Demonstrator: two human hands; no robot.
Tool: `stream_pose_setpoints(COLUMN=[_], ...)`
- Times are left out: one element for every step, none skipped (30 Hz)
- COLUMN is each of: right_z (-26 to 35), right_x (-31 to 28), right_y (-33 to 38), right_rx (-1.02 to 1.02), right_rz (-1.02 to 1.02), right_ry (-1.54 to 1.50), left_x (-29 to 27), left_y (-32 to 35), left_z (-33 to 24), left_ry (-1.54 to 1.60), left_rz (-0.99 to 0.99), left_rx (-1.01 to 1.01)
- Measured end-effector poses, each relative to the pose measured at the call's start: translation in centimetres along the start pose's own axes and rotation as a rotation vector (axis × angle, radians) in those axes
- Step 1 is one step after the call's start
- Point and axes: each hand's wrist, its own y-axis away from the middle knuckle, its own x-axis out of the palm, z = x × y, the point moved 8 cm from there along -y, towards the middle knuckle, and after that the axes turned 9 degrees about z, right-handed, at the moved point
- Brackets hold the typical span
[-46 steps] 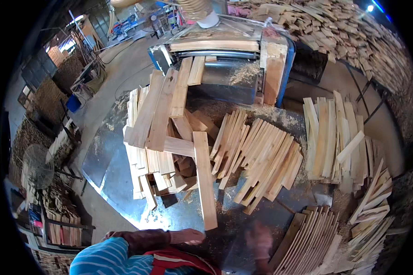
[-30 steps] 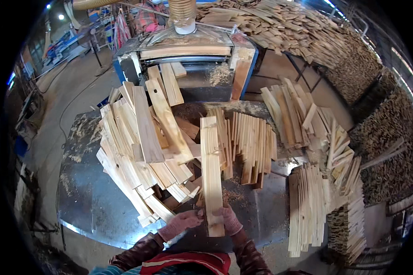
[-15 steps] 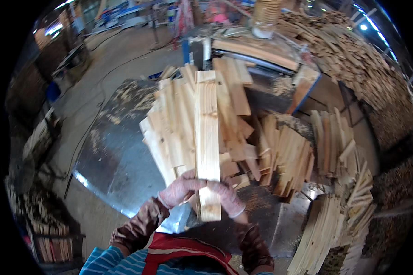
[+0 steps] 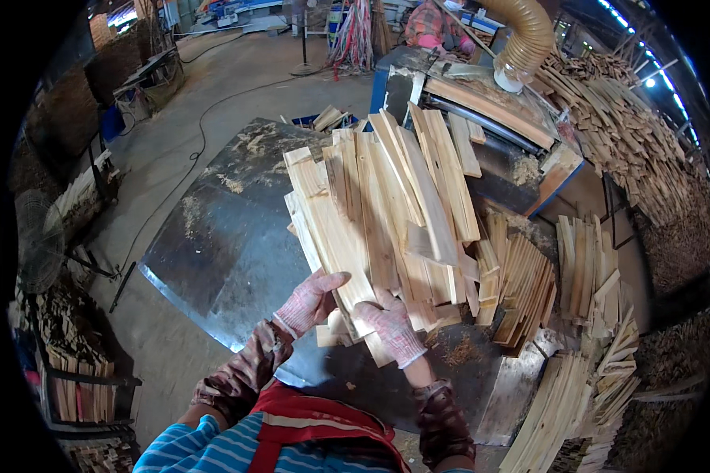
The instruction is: The person sorts and stacks wooden planks on a metal table in a workshop. They pick up planks from a pile, inspect them, and arrange them into neat stacks, occasionally moving the stacks to different locations on the table.
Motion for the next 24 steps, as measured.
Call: stream_pose_setpoints(right_z=[0.4, 0.9, 0.8, 0.9, 1.0, 1.3, 1.3, 2.1, 2.4, 2.7, 2.7, 2.5, 2.2, 2.1, 3.0, 3.9, 3.9, 3.9, 4.2, 5.1, 5.9, 8.8, 10.8, 9.7], right_x=[0.8, 1.6, 2.4, 3.0, 3.6, 3.7, 4.1, 4.3, 4.6, 4.5, 4.1, 4.2, 4.4, 4.5, 5.4, 6.2, 6.5, 6.7, 7.2, 6.6, 6.0, 4.8, 3.6, -1.4], right_y=[-0.5, -0.9, -1.2, -2.1, -2.7, -3.1, -3.8, -4.3, -4.4, -4.6, -4.6, -5.0, -5.4, -5.5, -5.6, -5.6, -5.6, -5.4, -5.5, -5.2, -4.9, -4.6, -4.7, -3.9], right_rx=[-0.021, -0.041, -0.052, -0.074, -0.086, -0.101, -0.117, -0.080, -0.073, -0.073, -0.068, -0.053, -0.030, 0.004, 0.050, 0.095, 0.088, 0.062, 0.032, 0.070, 0.110, 0.012, -0.092, -0.222], right_rz=[0.003, 0.007, 0.012, 0.033, 0.040, 0.035, 0.049, 0.036, 0.065, 0.082, 0.095, 0.138, 0.182, 0.207, 0.236, 0.265, 0.342, 0.362, 0.405, 0.363, 0.326, 0.271, 0.238, 0.022], right_ry=[-0.024, -0.048, -0.078, -0.018, -0.001, 0.021, 0.035, 0.103, 0.110, 0.117, 0.118, 0.107, 0.092, 0.084, 0.120, 0.159, 0.163, 0.204, 0.245, 0.318, 0.386, 0.483, 0.583, 0.216], left_x=[-1.1, -3.7, -5.7, -7.5, -9.5, -12.4, -15.2, -17.2, -18.2, -16.8, -14.5, -13.7, -13.3, -11.4, -12.6, -13.1, -14.3, -15.5, -17.6, -17.7, -17.8, -18.9, -20.5, -22.8], left_y=[0.5, 1.1, 1.5, 1.6, 1.7, 1.7, 2.4, 3.0, 3.2, 2.9, 2.8, 2.3, 2.4, 2.2, 1.9, 2.7, 3.0, 3.0, 3.6, 3.6, 3.6, 3.4, 4.1, 3.9], left_z=[-0.6, -0.2, -0.8, -2.0, -3.2, -4.5, -7.0, -9.4, -11.7, -14.3, -17.1, -18.3, -19.3, -20.4, -21.1, -21.5, -21.7, -21.5, -21.4, -20.7, -20.0, -19.0, -18.8, -18.1], left_ry=[-0.012, -0.053, -0.046, -0.049, -0.052, -0.199, -0.512, -0.820, -1.127, -1.418, -1.711, -1.967, -2.119, -2.230, -2.293, -2.400, -2.455, -2.403, -2.299, -2.281, -2.205, -2.219, -2.181, -2.084], left_rz=[0.007, -0.067, -0.092, -0.117, -0.142, -0.251, -0.362, -0.464, -0.555, -0.525, -0.475, -0.390, -0.321, -0.181, -0.100, -0.090, -0.070, 0.020, 0.118, 0.205, 0.249, 0.241, 0.150, 0.062], left_rx=[0.007, -0.083, -0.055, -0.024, 0.009, 0.032, 0.096, 0.155, 0.215, 0.269, 0.338, 0.283, 0.349, 0.479, 0.376, 0.531, 0.531, 0.430, 0.402, 0.431, 0.422, 0.357, 0.291, 0.194])
